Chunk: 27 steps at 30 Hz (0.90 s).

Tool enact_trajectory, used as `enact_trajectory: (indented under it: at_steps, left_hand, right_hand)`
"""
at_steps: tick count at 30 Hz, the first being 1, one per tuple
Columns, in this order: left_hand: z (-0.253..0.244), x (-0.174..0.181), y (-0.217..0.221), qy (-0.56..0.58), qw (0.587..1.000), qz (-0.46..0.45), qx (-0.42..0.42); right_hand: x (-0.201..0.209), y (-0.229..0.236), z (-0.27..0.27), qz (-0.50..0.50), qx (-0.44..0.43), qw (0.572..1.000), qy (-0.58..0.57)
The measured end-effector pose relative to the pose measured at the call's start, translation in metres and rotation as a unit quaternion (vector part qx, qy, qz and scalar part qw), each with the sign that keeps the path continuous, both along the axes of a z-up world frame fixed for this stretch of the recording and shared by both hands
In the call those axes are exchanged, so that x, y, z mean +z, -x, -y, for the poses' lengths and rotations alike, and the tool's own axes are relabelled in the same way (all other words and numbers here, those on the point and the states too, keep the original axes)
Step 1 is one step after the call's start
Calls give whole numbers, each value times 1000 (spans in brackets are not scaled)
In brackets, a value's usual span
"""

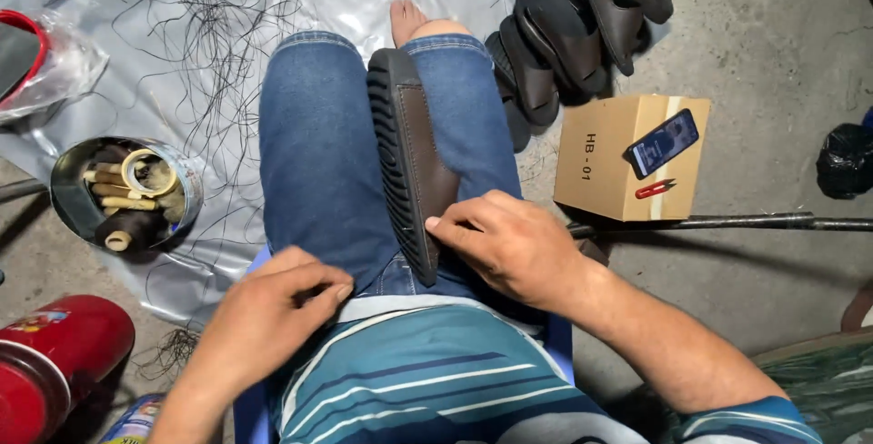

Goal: Manually stitching the sole of a leather shoe using a stitching awl and thread.

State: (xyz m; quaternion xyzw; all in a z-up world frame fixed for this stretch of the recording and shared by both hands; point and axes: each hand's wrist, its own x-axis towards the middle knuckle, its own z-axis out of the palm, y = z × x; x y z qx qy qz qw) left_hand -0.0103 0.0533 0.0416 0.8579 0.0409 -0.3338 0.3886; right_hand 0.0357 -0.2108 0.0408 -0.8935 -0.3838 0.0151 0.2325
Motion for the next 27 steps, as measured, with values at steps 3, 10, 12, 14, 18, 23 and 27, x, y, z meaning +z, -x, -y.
enact_trajectory:
  at_steps: [3, 10, 12, 14, 18, 23, 27]
  left_hand:
    - [-3, -6, -1, 323, 942, 39, 85]
    - [36, -21, -14, 333, 928, 95, 135]
    - [33, -22, -18, 52, 988, 143, 30]
    - [39, -14, -17, 66, 990, 125, 9]
    - [42, 20, -31, 196, 974, 108, -38]
    - [43, 16, -25, 53, 992, 34, -107]
    - [44, 15, -23, 81, 996, 39, 22]
  right_hand:
    - [1, -5, -2, -24, 27, 999, -25]
    - [-2, -8, 0, -55, 75, 995, 22]
    - [-6, -6, 2, -45, 43, 997, 45]
    - [-7, -6, -1, -43, 47, 997, 44]
    - [-8, -5, -1, -32, 44, 997, 58]
    - [0, -9, 7, -65, 83, 982, 160]
    - [-3, -9, 7, -28, 98, 988, 114]
